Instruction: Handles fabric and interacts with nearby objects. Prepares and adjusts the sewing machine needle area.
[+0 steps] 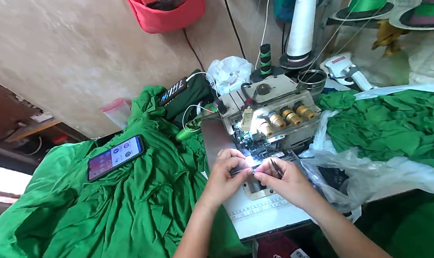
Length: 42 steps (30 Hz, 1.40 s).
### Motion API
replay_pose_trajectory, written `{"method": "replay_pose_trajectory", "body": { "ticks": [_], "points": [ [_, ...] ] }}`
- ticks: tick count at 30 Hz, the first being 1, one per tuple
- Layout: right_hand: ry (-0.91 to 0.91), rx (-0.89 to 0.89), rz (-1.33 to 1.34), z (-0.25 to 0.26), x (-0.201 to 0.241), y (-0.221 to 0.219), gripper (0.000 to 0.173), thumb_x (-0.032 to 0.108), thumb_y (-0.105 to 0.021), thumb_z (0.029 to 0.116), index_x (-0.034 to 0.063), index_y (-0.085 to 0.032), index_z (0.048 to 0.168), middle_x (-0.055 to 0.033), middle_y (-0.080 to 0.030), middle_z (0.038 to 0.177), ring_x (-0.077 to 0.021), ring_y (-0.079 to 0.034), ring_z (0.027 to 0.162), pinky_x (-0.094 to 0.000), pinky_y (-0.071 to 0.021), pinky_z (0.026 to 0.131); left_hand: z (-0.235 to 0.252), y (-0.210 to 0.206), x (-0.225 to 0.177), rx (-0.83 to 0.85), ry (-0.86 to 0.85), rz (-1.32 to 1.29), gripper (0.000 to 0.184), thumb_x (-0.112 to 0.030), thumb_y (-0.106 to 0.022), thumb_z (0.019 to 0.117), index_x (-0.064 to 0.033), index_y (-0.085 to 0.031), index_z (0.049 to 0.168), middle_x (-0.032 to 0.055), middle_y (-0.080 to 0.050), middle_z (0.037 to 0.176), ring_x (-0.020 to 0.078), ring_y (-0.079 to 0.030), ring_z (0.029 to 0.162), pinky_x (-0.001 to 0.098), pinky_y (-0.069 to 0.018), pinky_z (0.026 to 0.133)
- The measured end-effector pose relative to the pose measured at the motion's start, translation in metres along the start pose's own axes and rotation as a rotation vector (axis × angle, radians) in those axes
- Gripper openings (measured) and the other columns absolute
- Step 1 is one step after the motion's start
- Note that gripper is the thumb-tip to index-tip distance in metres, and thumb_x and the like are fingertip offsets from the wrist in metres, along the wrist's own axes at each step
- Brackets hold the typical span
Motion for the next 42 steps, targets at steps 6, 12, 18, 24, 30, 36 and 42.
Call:
{"method": "replay_pose_trajectory", "body": {
  "ticks": [6, 12, 18, 24, 30, 36, 42],
  "points": [
    [0.237, -0.163, -0.242, 0.004, 0.007, 0.016, 0.017, 0.028, -0.069, 0.0895, 0.0122, -0.074, 0.088, 0.0048, -0.064, 0.082, 0.004, -0.052, 0.071, -0.013, -0.042, 0.064, 0.002, 0.003, -0.002, -0.053, 0.005, 0.063, 0.015, -0.02, -0.072, 0.09, -0.0059, -0.075, 0.093, 0.0097, -0.067, 0.115, 0.0149, -0.057, 0.116, 0.029, -0.0447, 0.101],
    [0.221, -0.324, -0.485, 0.024, 0.006, 0.027, 0.018, 0.022, -0.068, 0.0915, 0.0054, -0.076, 0.092, -0.0106, -0.071, 0.09, -0.0178, -0.067, 0.077, -0.0355, -0.056, 0.07, -0.004, 0.039, 0.024, -0.465, 0.265, -0.084, 0.028, -0.016, -0.051, 0.1012, 0.0062, -0.057, 0.117, 0.0117, -0.059, 0.115, 0.0111, -0.059, 0.109, 0.0248, -0.0509, 0.094],
    [0.116, -0.206, -0.667, 0.045, 0.0, 0.008, 0.018, 0.017, -0.067, 0.0927, 0.0004, -0.075, 0.093, -0.0176, -0.071, 0.091, -0.0325, -0.071, 0.084, -0.0514, -0.0562, 0.072, -0.006, 0.039, 0.027, -0.488, 0.272, -0.177, 0.032, -0.009, -0.057, 0.0951, 0.0087, -0.052, 0.122, 0.0128, -0.06, 0.118, 0.0103, -0.061, 0.111, 0.023, -0.053, 0.093],
    [0.1, -0.168, -0.662, 0.048, 0.0, 0.0, 0.017, 0.015, -0.066, 0.093, 0.0, -0.075, 0.096, -0.0176, -0.071, 0.094, -0.0325, -0.071, 0.085, -0.0502, -0.0567, 0.074, -0.005, 0.038, 0.027, -0.475, 0.26, -0.17, 0.034, -0.008, -0.059, 0.0935, 0.0095, -0.052, 0.122, 0.0143, -0.06, 0.121, 0.0118, -0.06, 0.114, 0.0239, -0.0521, 0.096],
    [0.128, -0.196, -0.676, 0.049, -0.001, -0.001, 0.016, 0.015, -0.067, 0.092, 0.0004, -0.075, 0.095, -0.0172, -0.07, 0.091, -0.0313, -0.071, 0.082, -0.0485, -0.0569, 0.071, -0.005, 0.038, 0.029, -0.468, 0.246, -0.191, 0.032, -0.007, -0.06, 0.0931, 0.0094, -0.054, 0.12, 0.0145, -0.06, 0.12, 0.0133, -0.06, 0.115, 0.0255, -0.0522, 0.097],
    [0.117, -0.212, -0.69, 0.049, 0.0, -0.001, 0.016, 0.015, -0.068, 0.0914, 0.0003, -0.074, 0.092, -0.0171, -0.069, 0.089, -0.0316, -0.07, 0.082, -0.0486, -0.0565, 0.07, -0.005, 0.037, 0.029, -0.464, 0.234, -0.202, 0.032, -0.008, -0.06, 0.0932, 0.0093, -0.054, 0.12, 0.015, -0.059, 0.122, 0.0143, -0.06, 0.117, 0.026, -0.0522, 0.098],
    [0.033, -0.151, -0.704, 0.051, -0.001, -0.001, 0.018, 0.015, -0.066, 0.0933, -0.0004, -0.074, 0.095, -0.0183, -0.069, 0.093, -0.0331, -0.07, 0.086, -0.0498, -0.0557, 0.074, -0.005, 0.037, 0.03, -0.465, 0.225, -0.2, 0.033, -0.008, -0.06, 0.0927, 0.0095, -0.055, 0.119, 0.015, -0.059, 0.122, 0.0143, -0.06, 0.117, 0.0258, -0.0523, 0.098]
  ]
}}
Point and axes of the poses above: each hand's wrist, its own z-axis towards the middle knuckle, its own y-axis out of the back of the hand, x = y × z, the point moved 10 cm from there along z, towards the middle knuckle
